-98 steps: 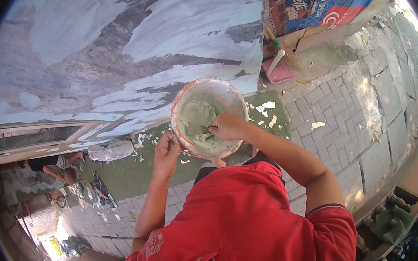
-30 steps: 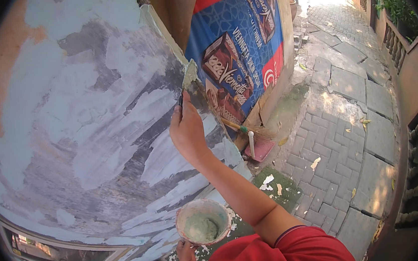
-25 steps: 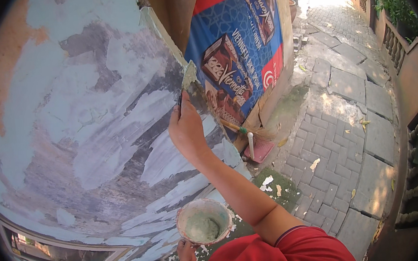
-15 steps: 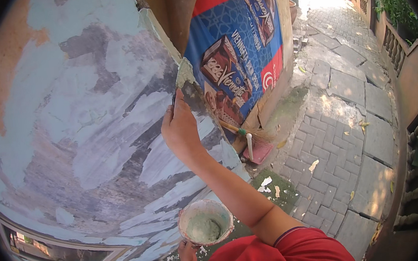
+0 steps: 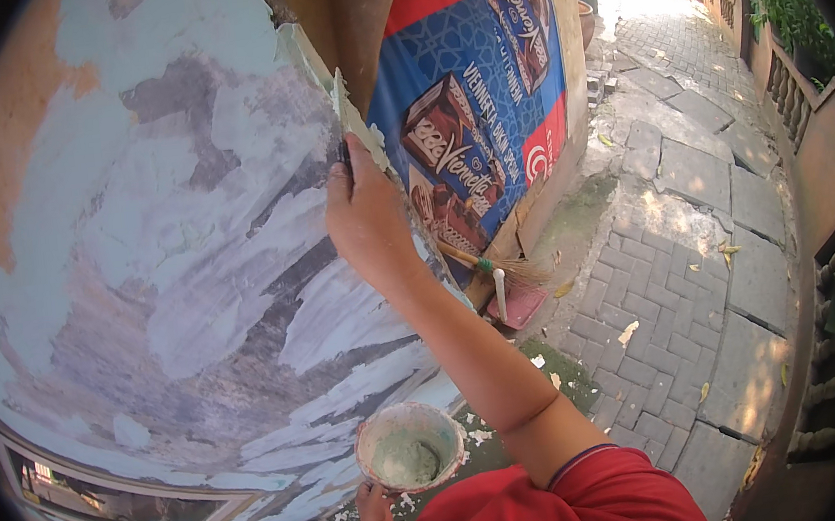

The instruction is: The person mixes a green-tinted plaster in a bucket and applies it to a damaged outdoor wall using a putty knife.

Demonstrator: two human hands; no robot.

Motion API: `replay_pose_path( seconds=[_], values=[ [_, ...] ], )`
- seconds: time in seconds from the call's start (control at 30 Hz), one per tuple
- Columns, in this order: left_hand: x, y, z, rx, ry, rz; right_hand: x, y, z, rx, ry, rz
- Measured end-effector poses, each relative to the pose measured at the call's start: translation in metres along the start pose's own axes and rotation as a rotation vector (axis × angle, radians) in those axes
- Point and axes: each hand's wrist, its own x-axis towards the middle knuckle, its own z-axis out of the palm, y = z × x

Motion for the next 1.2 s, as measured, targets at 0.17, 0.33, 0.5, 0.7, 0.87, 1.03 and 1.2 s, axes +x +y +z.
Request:
replay_pose_path(
  seconds=[0.17, 0.33, 0.5, 0.7, 0.87, 1.03, 1.2],
  values=[
    [-0.003, 0.003, 0.006, -0.054, 0.016, -0.002, -0.024, 0.031, -0.049, 0.329, 0.016, 0.155],
    [-0.004, 0.000, 0.008, -0.050, 0.076, -0.007, -0.010, 0.062, -0.068, 0.577, -0.076, 0.393],
    [-0.004, -0.002, 0.004, 0.009, 0.061, -0.006, 0.010, 0.033, -0.072, 0.587, -0.200, 0.375],
    [-0.007, -0.001, 0.016, -0.006, 0.068, 0.000, 0.021, -0.002, -0.054, 0.486, -0.207, 0.291],
    [-0.001, -0.014, 0.008, -0.047, 0.052, 0.016, 0.032, -0.019, -0.045, 0.491, -0.252, 0.180],
    [-0.003, -0.013, 0.017, -0.037, 0.083, 0.028, 0.026, -0.023, -0.058, 0.599, -0.221, 0.122],
    [-0.003, -0.009, 0.021, -0.048, 0.070, 0.005, 0.002, 0.005, -0.043, 0.420, -0.131, 0.120]
  ],
)
